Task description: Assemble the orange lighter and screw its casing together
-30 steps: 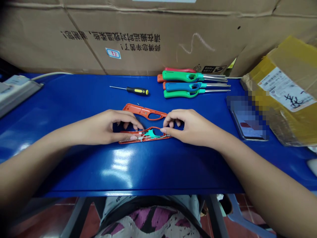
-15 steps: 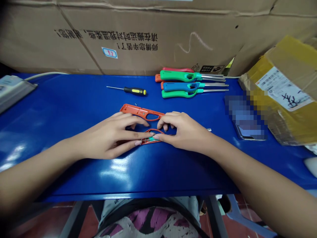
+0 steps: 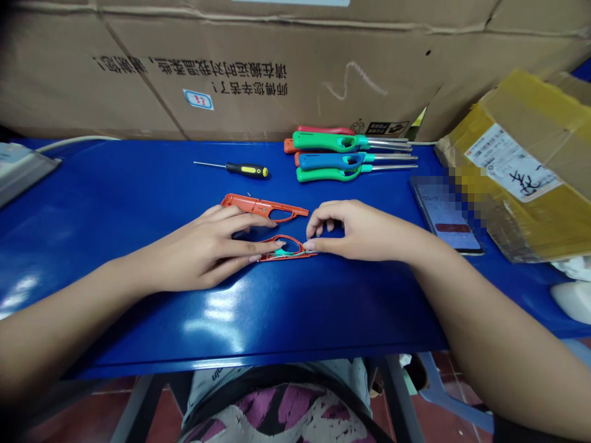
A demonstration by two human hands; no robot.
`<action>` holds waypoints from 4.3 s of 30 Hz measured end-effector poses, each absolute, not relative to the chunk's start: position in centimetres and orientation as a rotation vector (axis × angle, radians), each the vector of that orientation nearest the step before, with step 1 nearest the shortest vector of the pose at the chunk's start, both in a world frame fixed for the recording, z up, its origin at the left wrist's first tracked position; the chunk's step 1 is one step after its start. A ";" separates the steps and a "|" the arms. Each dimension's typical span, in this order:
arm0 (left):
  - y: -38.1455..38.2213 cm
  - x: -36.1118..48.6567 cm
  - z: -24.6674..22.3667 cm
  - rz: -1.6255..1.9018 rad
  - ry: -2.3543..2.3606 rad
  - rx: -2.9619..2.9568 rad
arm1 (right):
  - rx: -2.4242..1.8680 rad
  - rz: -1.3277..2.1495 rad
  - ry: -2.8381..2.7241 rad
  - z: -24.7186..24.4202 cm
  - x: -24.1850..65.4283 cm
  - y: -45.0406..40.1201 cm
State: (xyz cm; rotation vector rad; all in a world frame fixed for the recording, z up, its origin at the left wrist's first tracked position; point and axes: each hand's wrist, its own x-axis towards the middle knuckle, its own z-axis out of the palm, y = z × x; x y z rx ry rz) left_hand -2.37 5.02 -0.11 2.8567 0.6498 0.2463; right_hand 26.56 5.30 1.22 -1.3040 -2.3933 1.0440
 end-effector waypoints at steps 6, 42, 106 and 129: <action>5.1 -2.4 -0.3 0.263 0.662 2.844 | -1.348 1.102 -2.384 1.2 26.9 5.8; 4.5 -2.9 3.1 0.594 0.875 2.335 | -1.087 0.421 -2.322 2.1 25.9 3.5; 3.9 -2.9 1.6 0.207 1.090 2.707 | -1.151 0.770 -2.488 0.2 23.9 3.3; 2.8 -1.7 1.1 0.098 0.935 3.187 | -1.117 0.339 -2.682 -0.3 24.0 2.9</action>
